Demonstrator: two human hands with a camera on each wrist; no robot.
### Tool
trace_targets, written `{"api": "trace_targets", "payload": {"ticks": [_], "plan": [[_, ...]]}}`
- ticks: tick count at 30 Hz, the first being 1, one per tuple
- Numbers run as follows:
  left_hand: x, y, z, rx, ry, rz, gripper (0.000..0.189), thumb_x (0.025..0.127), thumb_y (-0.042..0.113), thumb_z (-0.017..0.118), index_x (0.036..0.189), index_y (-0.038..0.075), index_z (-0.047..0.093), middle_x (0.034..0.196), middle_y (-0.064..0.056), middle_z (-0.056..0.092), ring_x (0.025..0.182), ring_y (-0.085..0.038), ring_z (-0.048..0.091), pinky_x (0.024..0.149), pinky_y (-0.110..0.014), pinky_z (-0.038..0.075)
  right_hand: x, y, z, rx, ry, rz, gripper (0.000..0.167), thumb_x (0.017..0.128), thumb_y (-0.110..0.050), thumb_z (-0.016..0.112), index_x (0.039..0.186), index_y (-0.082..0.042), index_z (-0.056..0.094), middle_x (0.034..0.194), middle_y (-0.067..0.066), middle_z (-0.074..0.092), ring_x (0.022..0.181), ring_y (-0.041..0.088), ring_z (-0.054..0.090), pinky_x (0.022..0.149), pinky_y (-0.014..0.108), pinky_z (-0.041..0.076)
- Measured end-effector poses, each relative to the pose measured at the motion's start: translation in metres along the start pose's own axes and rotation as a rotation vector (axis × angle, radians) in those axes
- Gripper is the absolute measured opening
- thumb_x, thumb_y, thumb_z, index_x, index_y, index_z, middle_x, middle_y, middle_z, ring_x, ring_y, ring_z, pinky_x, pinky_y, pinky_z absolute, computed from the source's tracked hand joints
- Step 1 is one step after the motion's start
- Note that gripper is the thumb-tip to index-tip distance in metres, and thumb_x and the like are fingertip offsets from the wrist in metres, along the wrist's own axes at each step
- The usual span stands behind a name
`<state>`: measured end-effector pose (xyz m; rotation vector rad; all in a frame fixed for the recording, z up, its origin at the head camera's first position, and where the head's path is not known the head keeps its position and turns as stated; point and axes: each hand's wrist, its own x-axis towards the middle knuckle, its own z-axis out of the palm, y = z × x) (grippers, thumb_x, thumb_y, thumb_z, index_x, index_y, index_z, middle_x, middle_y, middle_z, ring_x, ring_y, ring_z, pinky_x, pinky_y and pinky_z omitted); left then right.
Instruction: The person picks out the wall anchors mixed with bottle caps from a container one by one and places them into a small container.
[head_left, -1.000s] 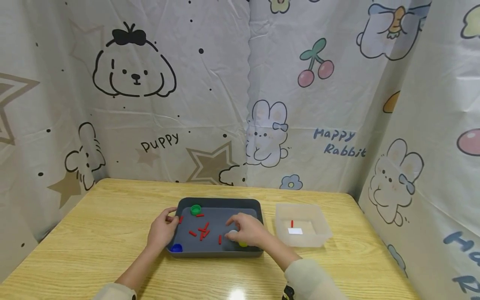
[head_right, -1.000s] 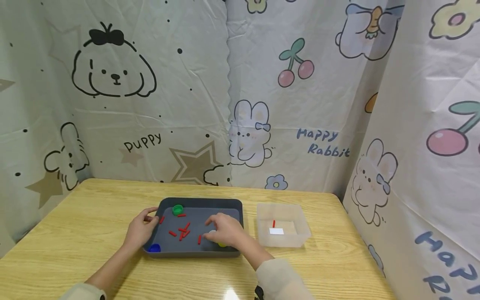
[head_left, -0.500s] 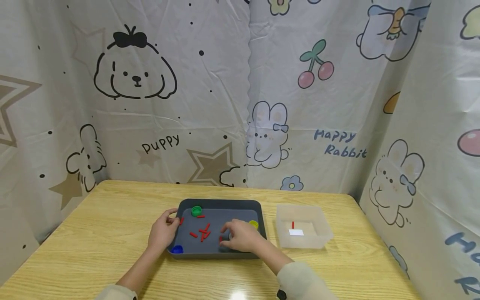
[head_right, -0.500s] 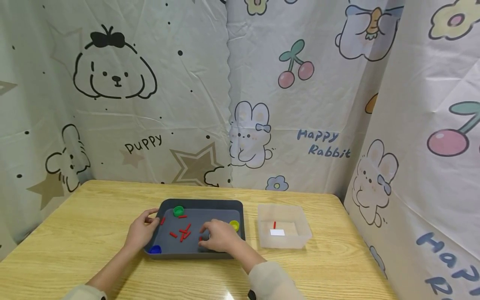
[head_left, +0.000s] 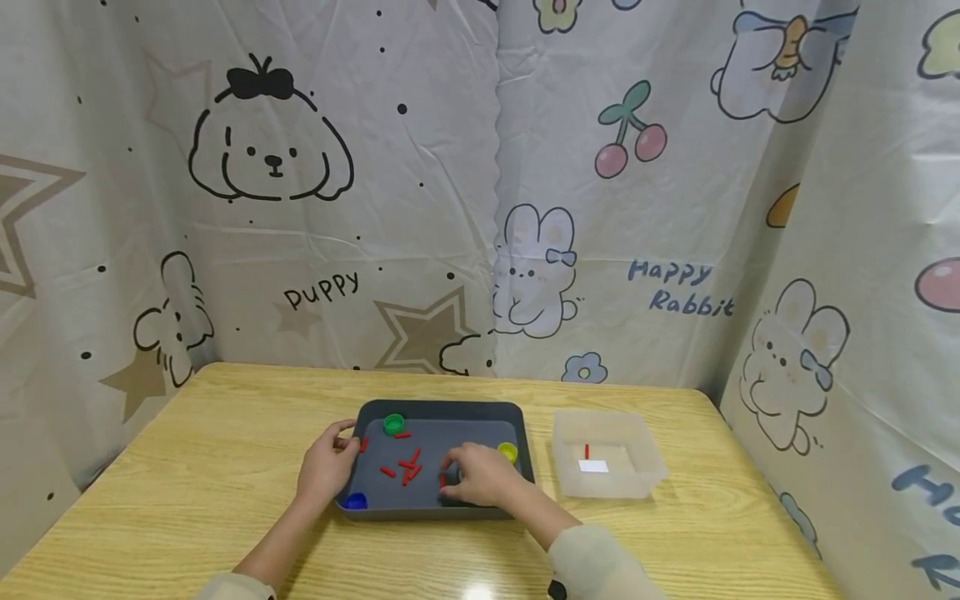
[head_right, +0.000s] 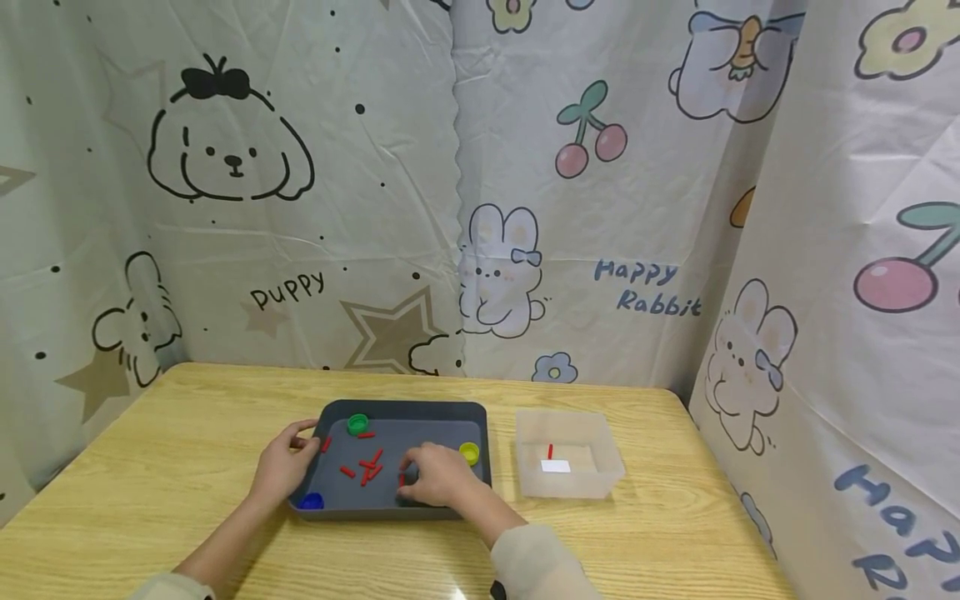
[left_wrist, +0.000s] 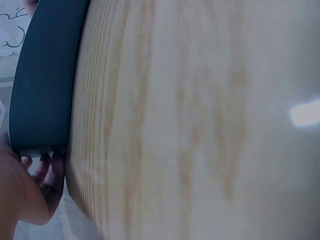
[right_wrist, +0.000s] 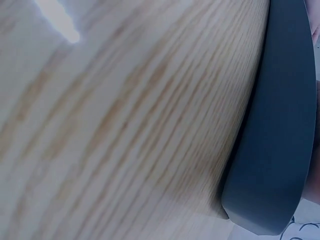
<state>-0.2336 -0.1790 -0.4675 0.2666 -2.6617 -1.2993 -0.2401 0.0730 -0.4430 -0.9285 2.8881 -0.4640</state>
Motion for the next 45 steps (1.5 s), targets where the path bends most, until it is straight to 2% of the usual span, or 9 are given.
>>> {"api": "trace_targets", "payload": {"ticks": [21, 38, 45], "plan": [[0.0016, 0.0018, 0.0006, 0.01, 0.014, 0.008, 0.039, 0.092, 0.022, 0.051, 0.129, 0.009, 0.053, 0.1, -0.014, 0.065, 0.085, -0.024, 0.06, 0.062, -0.027, 0.039, 0.0041, -0.0012, -0.0001, -0.108, 0.008, -0.02, 0.028, 0.078, -0.039, 0.072, 0.101, -0.023, 0.069, 0.096, -0.004, 0.065, 0.086, 0.012, 0.061, 0.068, 0.026, 0.048], [-0.0003, -0.0001, 0.0007, 0.003, 0.004, -0.002, 0.04, 0.092, 0.022, 0.051, 0.13, 0.009, 0.052, 0.101, -0.015, 0.064, 0.082, -0.023, 0.059, 0.061, -0.026, 0.038, 0.0041, 0.0001, 0.0002, -0.076, -0.011, -0.006, 0.02, 0.076, -0.037, 0.074, 0.09, -0.024, 0.069, 0.088, -0.006, 0.061, 0.073, 0.006, 0.054, 0.062, 0.023, 0.043], [-0.0007, 0.0012, -0.0001, 0.01, 0.007, 0.0, 0.039, 0.092, 0.022, 0.051, 0.129, 0.008, 0.053, 0.1, -0.015, 0.064, 0.081, -0.023, 0.059, 0.061, -0.026, 0.038, 0.0037, -0.0011, -0.0026, -0.093, -0.028, -0.016, 0.022, 0.076, -0.037, 0.074, 0.092, -0.022, 0.07, 0.087, -0.005, 0.061, 0.071, 0.005, 0.052, 0.062, 0.023, 0.042]]}}
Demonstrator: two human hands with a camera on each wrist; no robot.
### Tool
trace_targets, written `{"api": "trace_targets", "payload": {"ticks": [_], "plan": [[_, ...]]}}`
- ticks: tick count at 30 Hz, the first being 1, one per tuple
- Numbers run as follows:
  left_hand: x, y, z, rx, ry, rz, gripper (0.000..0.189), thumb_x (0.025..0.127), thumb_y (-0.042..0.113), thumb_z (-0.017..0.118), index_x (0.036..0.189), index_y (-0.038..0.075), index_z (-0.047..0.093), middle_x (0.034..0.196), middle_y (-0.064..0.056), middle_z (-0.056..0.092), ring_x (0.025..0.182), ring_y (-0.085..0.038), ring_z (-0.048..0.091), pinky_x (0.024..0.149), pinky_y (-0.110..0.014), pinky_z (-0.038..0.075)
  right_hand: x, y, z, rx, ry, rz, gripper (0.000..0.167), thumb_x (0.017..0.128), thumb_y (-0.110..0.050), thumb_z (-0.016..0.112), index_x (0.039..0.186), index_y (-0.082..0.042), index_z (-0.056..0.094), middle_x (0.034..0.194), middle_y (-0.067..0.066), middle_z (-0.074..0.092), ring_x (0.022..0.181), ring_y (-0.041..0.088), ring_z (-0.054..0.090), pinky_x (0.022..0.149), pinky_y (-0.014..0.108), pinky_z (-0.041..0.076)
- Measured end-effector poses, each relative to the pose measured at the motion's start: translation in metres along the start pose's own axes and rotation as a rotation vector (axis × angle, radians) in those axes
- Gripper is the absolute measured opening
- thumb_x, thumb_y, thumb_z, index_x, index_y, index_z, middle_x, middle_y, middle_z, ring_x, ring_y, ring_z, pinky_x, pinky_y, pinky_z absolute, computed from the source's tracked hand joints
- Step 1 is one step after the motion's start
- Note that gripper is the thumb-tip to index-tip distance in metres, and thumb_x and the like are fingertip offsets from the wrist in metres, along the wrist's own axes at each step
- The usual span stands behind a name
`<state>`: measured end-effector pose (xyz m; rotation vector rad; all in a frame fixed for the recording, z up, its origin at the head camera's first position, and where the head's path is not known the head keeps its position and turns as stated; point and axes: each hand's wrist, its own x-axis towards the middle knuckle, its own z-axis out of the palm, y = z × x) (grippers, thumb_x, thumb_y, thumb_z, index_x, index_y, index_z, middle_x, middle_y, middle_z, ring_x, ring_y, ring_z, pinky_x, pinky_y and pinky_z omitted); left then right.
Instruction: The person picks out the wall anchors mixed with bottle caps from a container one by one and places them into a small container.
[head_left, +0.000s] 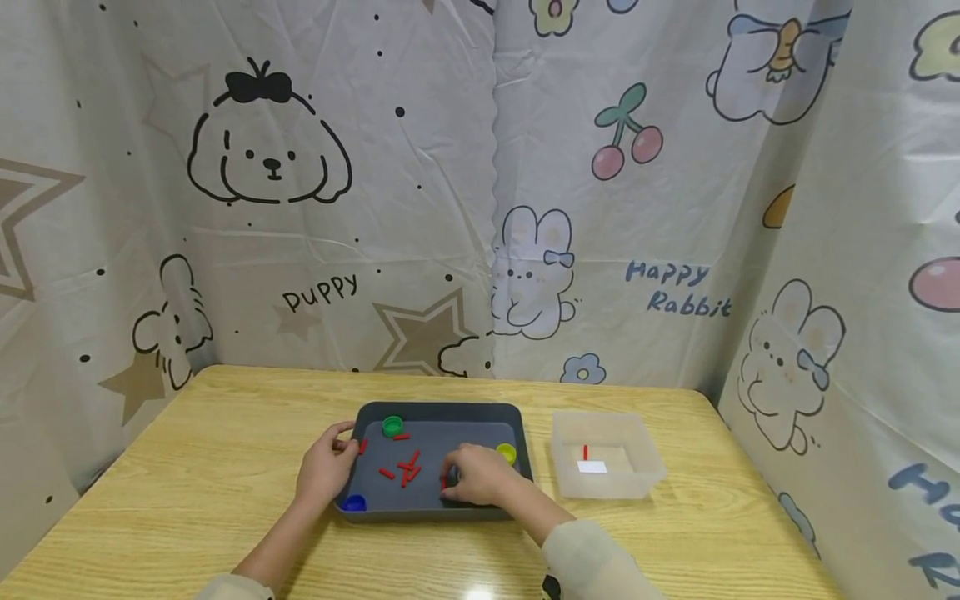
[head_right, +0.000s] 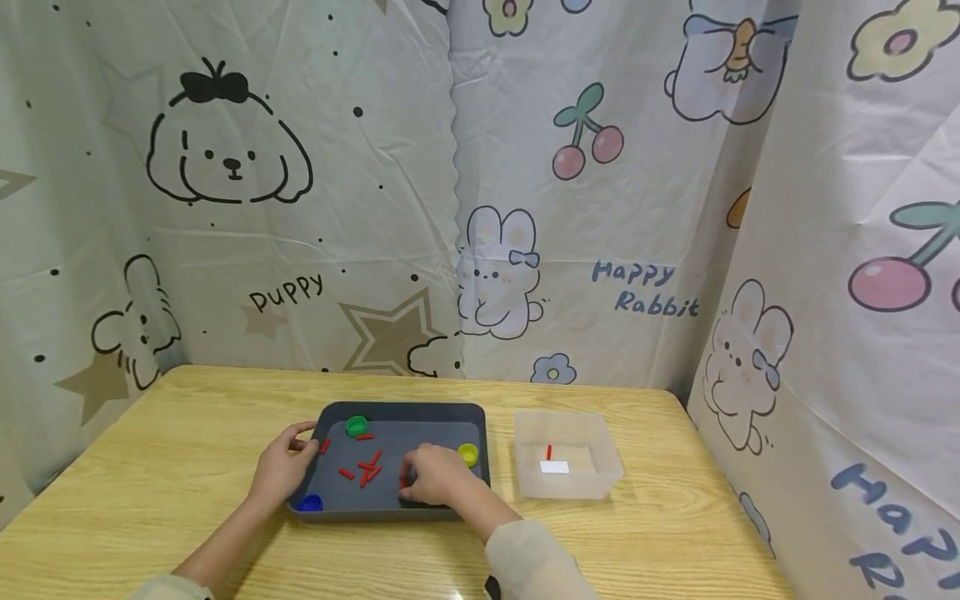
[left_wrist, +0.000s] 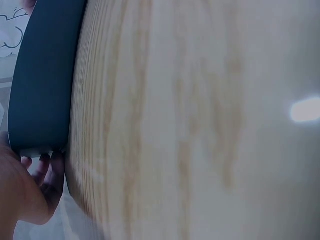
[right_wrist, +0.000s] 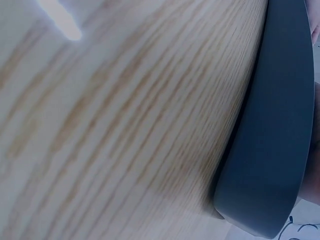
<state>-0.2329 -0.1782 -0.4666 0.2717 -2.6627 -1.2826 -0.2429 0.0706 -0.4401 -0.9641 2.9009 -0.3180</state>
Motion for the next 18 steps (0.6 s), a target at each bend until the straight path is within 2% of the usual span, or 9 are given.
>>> {"api": "trace_targets", "payload": {"ticks": [10, 18], "plan": [[0.0013, -0.0013, 0.0008, 0.007, 0.008, -0.002, 0.04, 0.091, 0.022, 0.052, 0.129, 0.009, 0.053, 0.099, -0.014, 0.064, 0.081, -0.023, 0.06, 0.061, -0.026, 0.038, 0.0006, 0.0001, -0.0015, 0.025, -0.006, 0.016, 0.019, 0.075, -0.037, 0.076, 0.086, -0.024, 0.068, 0.083, -0.008, 0.056, 0.066, 0.004, 0.048, 0.058, 0.022, 0.04], [0.0003, -0.0017, 0.0007, 0.007, 0.003, -0.002, 0.04, 0.092, 0.022, 0.051, 0.129, 0.009, 0.053, 0.101, -0.015, 0.063, 0.081, -0.023, 0.059, 0.061, -0.027, 0.039, -0.0015, 0.0032, -0.0083, 0.142, -0.007, 0.029, 0.019, 0.076, -0.033, 0.075, 0.09, -0.022, 0.068, 0.085, -0.005, 0.06, 0.068, 0.002, 0.05, 0.061, 0.02, 0.042]]}}
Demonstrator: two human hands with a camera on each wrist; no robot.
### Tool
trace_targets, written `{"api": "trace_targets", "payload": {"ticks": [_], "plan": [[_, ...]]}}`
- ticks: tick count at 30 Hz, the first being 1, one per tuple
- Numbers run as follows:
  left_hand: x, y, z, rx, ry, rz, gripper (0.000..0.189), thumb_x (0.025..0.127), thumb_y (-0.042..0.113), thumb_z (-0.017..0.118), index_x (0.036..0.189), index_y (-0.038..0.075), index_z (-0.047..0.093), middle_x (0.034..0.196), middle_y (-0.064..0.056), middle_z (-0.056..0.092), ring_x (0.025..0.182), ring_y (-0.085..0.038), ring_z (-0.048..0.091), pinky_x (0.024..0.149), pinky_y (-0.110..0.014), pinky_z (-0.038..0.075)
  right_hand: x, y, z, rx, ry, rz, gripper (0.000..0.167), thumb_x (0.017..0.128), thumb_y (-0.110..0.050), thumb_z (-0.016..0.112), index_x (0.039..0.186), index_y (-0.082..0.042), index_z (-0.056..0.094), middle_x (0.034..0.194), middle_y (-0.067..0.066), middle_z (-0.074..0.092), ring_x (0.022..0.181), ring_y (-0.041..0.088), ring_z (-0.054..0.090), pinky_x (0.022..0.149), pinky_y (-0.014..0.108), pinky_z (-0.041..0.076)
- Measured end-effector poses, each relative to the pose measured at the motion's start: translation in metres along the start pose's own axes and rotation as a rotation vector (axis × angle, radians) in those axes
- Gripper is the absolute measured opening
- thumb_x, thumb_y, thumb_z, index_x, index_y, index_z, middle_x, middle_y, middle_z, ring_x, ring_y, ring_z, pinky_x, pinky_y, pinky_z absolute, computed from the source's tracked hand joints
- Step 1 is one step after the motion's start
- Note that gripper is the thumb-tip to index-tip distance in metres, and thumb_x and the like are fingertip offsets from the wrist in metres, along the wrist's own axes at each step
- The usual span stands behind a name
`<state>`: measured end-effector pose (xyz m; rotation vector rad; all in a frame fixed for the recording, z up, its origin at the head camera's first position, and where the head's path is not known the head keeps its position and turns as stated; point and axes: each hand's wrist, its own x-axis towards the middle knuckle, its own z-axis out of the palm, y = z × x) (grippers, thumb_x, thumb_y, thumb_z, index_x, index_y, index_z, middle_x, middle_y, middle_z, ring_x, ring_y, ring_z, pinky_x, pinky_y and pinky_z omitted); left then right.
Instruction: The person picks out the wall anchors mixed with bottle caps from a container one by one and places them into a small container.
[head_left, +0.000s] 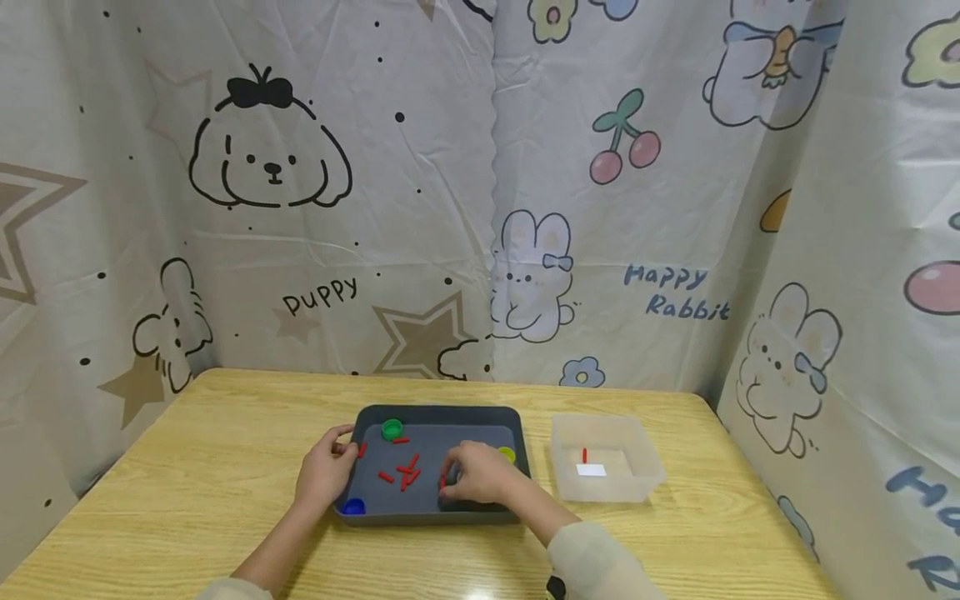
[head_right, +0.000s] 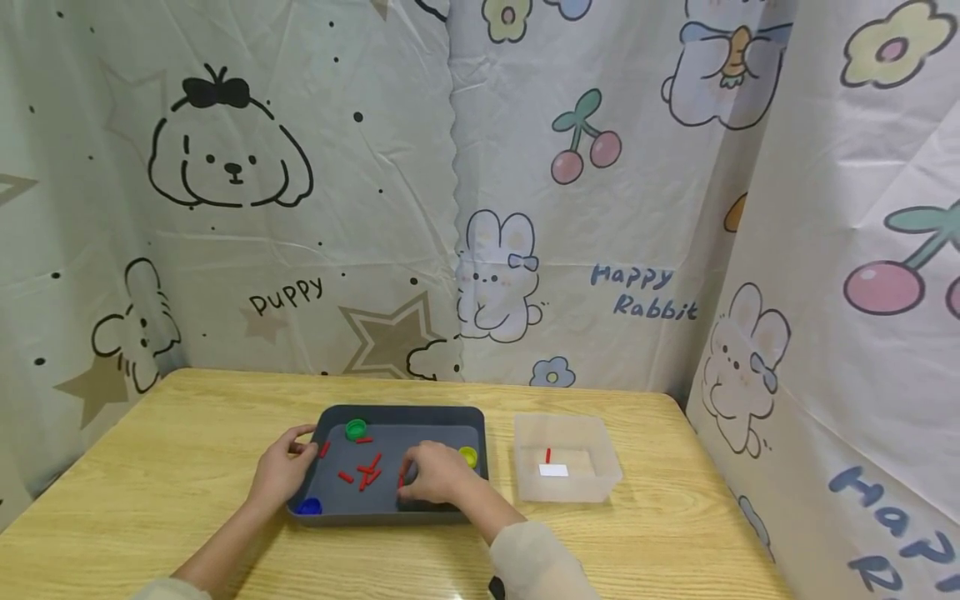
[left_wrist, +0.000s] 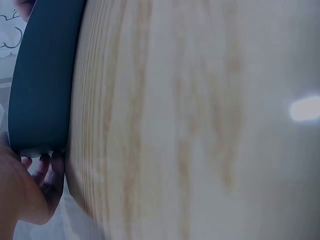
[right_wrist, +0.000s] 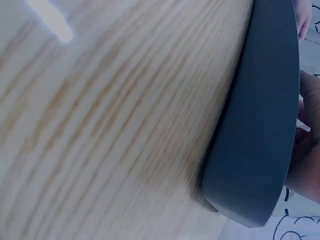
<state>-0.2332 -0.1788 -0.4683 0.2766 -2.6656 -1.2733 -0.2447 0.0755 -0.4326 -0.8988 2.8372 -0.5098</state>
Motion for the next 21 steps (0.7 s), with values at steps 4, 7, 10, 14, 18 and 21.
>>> {"api": "trace_targets", "payload": {"ticks": [4, 7, 10, 14, 18, 21], "plan": [[0.0, 0.0, 0.0, 0.0, -0.004, -0.001, 0.04, 0.092, 0.022, 0.051, 0.13, 0.009, 0.052, 0.102, -0.015, 0.064, 0.084, -0.024, 0.061, 0.061, -0.027, 0.039, -0.002, 0.001, -0.007, 0.069, 0.006, 0.005, 0.018, 0.077, -0.03, 0.074, 0.09, -0.02, 0.069, 0.082, -0.005, 0.058, 0.064, 0.003, 0.047, 0.057, 0.02, 0.04], [0.0, 0.0, 0.0, 0.006, -0.005, -0.001, 0.04, 0.092, 0.022, 0.051, 0.13, 0.009, 0.052, 0.102, -0.015, 0.064, 0.085, -0.024, 0.061, 0.061, -0.027, 0.039, -0.004, 0.002, -0.012, 0.116, 0.02, 0.01, 0.019, 0.076, -0.029, 0.074, 0.091, -0.019, 0.069, 0.074, -0.006, 0.054, 0.059, 0.004, 0.043, 0.053, 0.02, 0.036], [0.0, 0.001, 0.0, 0.008, -0.005, 0.0, 0.04, 0.092, 0.022, 0.051, 0.13, 0.009, 0.052, 0.102, -0.015, 0.064, 0.085, -0.024, 0.061, 0.061, -0.027, 0.039, -0.005, 0.003, -0.015, 0.135, 0.038, 0.02, 0.021, 0.076, -0.029, 0.075, 0.093, -0.019, 0.07, 0.069, -0.008, 0.051, 0.056, 0.004, 0.042, 0.051, 0.02, 0.034], [0.0, 0.002, 0.0, 0.004, -0.004, 0.002, 0.04, 0.092, 0.022, 0.05, 0.129, 0.008, 0.053, 0.101, -0.015, 0.063, 0.084, -0.025, 0.06, 0.061, -0.027, 0.039, -0.006, 0.005, -0.02, 0.136, 0.048, 0.024, 0.023, 0.077, -0.029, 0.074, 0.097, -0.018, 0.07, 0.07, -0.008, 0.049, 0.057, 0.004, 0.042, 0.052, 0.02, 0.035], [0.0, 0.0, 0.0, 0.004, -0.007, 0.003, 0.04, 0.092, 0.022, 0.05, 0.13, 0.009, 0.052, 0.101, -0.015, 0.063, 0.085, -0.024, 0.061, 0.061, -0.027, 0.039, -0.007, 0.008, -0.024, 0.121, 0.063, 0.02, 0.023, 0.078, -0.03, 0.074, 0.097, -0.019, 0.07, 0.073, -0.006, 0.05, 0.059, 0.006, 0.043, 0.053, 0.021, 0.036], [0.0, 0.0, 0.0, 0.003, -0.007, 0.007, 0.04, 0.092, 0.021, 0.05, 0.13, 0.008, 0.052, 0.101, -0.015, 0.064, 0.084, -0.024, 0.061, 0.06, -0.027, 0.039, -0.008, 0.009, -0.027, 0.114, 0.082, 0.022, 0.023, 0.077, -0.031, 0.074, 0.097, -0.019, 0.07, 0.075, -0.003, 0.051, 0.061, 0.006, 0.043, 0.055, 0.021, 0.036]]}}
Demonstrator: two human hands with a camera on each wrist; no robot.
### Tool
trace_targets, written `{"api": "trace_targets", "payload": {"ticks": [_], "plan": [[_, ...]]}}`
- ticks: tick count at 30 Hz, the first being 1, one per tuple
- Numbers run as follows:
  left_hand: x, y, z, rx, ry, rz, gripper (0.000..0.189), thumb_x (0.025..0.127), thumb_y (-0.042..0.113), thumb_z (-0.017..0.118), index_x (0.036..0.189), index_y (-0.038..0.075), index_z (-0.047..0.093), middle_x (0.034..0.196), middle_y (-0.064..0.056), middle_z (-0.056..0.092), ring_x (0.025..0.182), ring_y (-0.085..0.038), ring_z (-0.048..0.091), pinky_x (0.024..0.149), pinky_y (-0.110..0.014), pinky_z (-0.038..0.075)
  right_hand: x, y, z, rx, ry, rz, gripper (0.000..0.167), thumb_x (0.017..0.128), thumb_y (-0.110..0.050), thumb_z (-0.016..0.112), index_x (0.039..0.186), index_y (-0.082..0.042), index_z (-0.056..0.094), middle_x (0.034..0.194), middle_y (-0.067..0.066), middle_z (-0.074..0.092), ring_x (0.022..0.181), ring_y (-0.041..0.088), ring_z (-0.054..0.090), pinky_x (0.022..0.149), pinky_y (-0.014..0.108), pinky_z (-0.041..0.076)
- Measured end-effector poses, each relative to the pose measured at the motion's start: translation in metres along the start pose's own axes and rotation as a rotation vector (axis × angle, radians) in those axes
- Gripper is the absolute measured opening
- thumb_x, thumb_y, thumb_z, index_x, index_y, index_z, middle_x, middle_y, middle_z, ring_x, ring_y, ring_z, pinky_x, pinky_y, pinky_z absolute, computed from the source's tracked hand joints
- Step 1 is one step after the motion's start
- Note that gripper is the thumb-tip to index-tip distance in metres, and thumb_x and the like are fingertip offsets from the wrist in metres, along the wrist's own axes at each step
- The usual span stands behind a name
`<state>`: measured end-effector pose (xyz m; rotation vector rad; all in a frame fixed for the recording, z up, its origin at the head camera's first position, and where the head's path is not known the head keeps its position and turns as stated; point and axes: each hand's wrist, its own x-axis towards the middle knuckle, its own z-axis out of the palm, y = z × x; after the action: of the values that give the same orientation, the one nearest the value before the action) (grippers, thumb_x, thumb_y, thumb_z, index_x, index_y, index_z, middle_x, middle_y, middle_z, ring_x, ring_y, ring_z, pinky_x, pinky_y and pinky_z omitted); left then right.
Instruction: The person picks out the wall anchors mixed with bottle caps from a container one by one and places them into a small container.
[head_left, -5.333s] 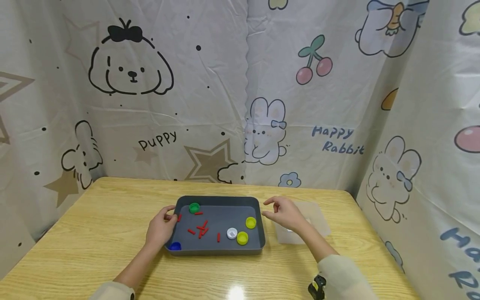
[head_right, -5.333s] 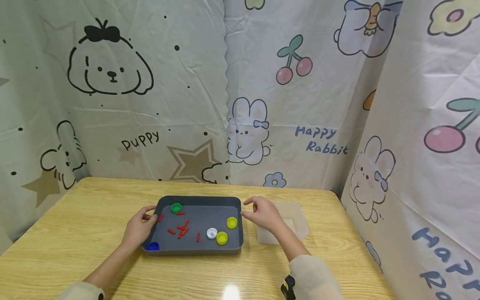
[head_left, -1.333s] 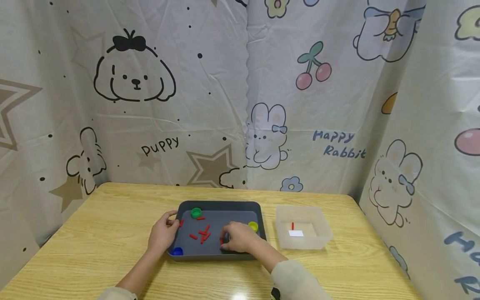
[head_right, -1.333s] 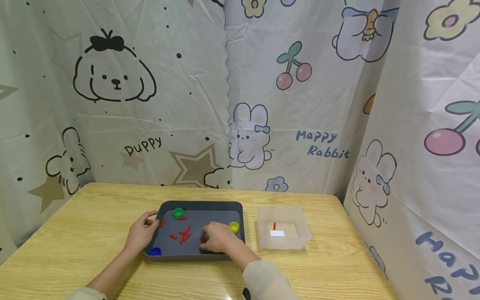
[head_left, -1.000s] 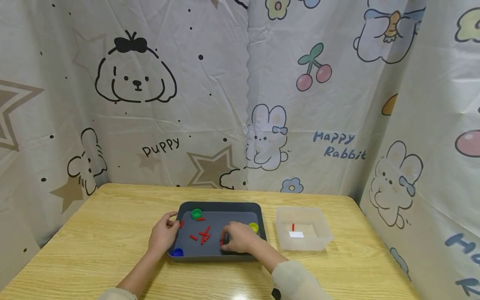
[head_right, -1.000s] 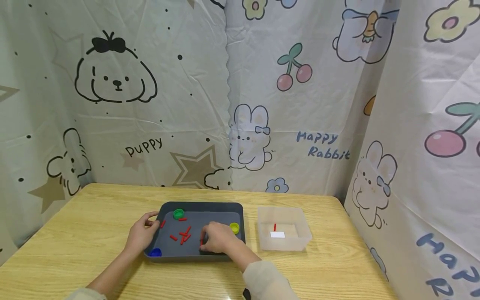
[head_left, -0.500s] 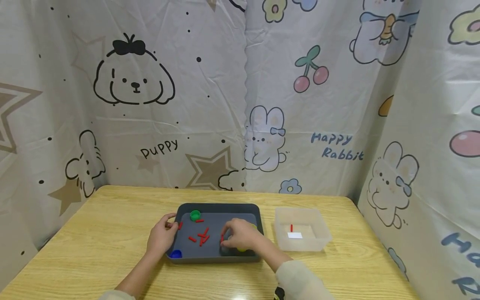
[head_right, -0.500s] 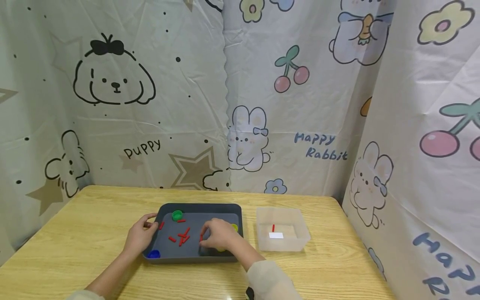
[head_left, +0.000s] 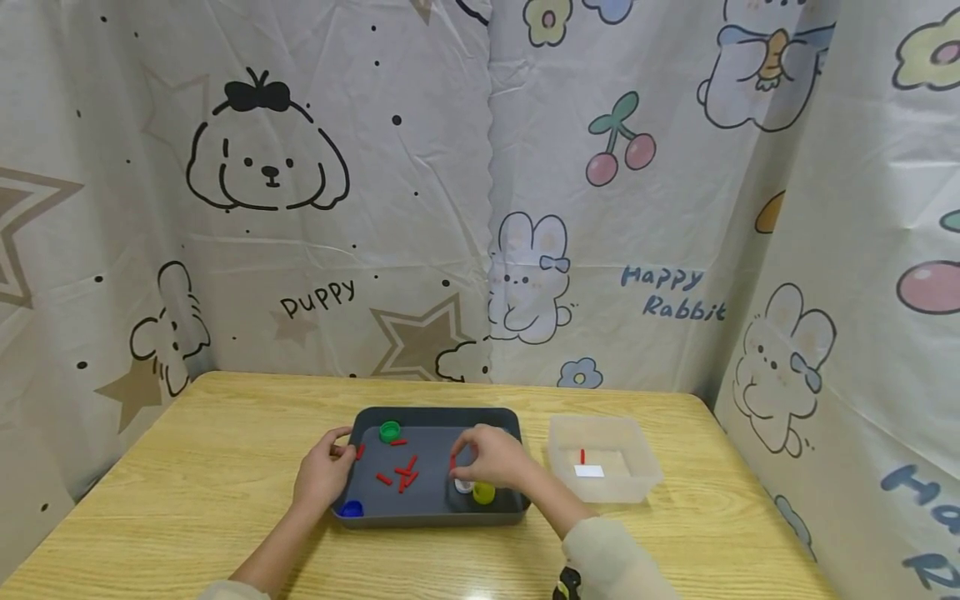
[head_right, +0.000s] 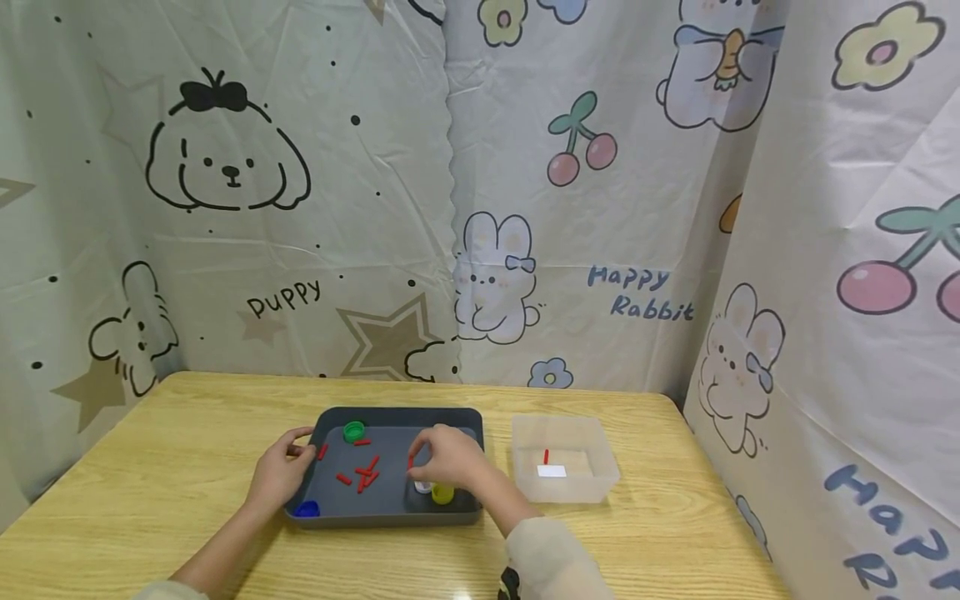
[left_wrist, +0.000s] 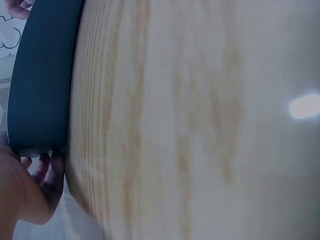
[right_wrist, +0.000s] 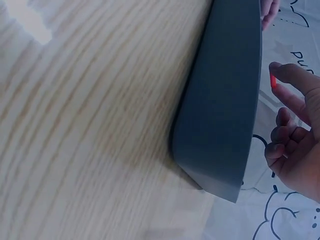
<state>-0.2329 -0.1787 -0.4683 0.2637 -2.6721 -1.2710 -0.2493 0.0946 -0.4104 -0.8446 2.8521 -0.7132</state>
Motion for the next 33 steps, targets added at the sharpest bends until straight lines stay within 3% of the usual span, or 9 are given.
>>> {"api": "trace_targets", "payload": {"ticks": [7, 17, 26, 33], "plan": [[-0.001, 0.0, 0.0, -0.009, -0.002, 0.002, 0.04, 0.092, 0.021, 0.05, 0.13, 0.008, 0.052, 0.1, -0.014, 0.065, 0.085, -0.024, 0.061, 0.061, -0.027, 0.04, -0.003, 0.007, -0.005, 0.036, 0.034, -0.003, 0.024, 0.077, -0.03, 0.074, 0.097, -0.017, 0.071, 0.076, 0.0, 0.052, 0.062, 0.009, 0.042, 0.054, 0.021, 0.034], [0.0, 0.0, -0.001, -0.013, -0.005, -0.001, 0.04, 0.092, 0.021, 0.051, 0.13, 0.009, 0.052, 0.1, -0.013, 0.066, 0.085, -0.023, 0.061, 0.062, -0.027, 0.041, -0.011, 0.017, -0.016, 0.133, 0.065, -0.004, 0.024, 0.078, -0.027, 0.073, 0.099, -0.016, 0.07, 0.093, 0.007, 0.059, 0.076, 0.011, 0.049, 0.064, 0.026, 0.042], [0.001, 0.0, -0.001, -0.013, -0.008, 0.0, 0.04, 0.092, 0.021, 0.05, 0.13, 0.008, 0.052, 0.101, -0.014, 0.065, 0.083, -0.023, 0.061, 0.062, -0.027, 0.04, -0.021, 0.028, -0.029, 0.146, 0.099, 0.032, 0.022, 0.077, -0.022, 0.074, 0.097, -0.015, 0.068, 0.095, 0.012, 0.06, 0.075, 0.012, 0.049, 0.065, 0.026, 0.042], [-0.001, 0.001, -0.001, -0.014, -0.016, -0.006, 0.04, 0.092, 0.021, 0.05, 0.131, 0.009, 0.052, 0.102, -0.015, 0.065, 0.085, -0.024, 0.061, 0.062, -0.027, 0.04, -0.028, 0.038, -0.037, 0.131, 0.125, 0.066, 0.02, 0.077, -0.022, 0.074, 0.095, -0.013, 0.069, 0.088, 0.01, 0.06, 0.071, 0.014, 0.046, 0.061, 0.027, 0.04]]}}
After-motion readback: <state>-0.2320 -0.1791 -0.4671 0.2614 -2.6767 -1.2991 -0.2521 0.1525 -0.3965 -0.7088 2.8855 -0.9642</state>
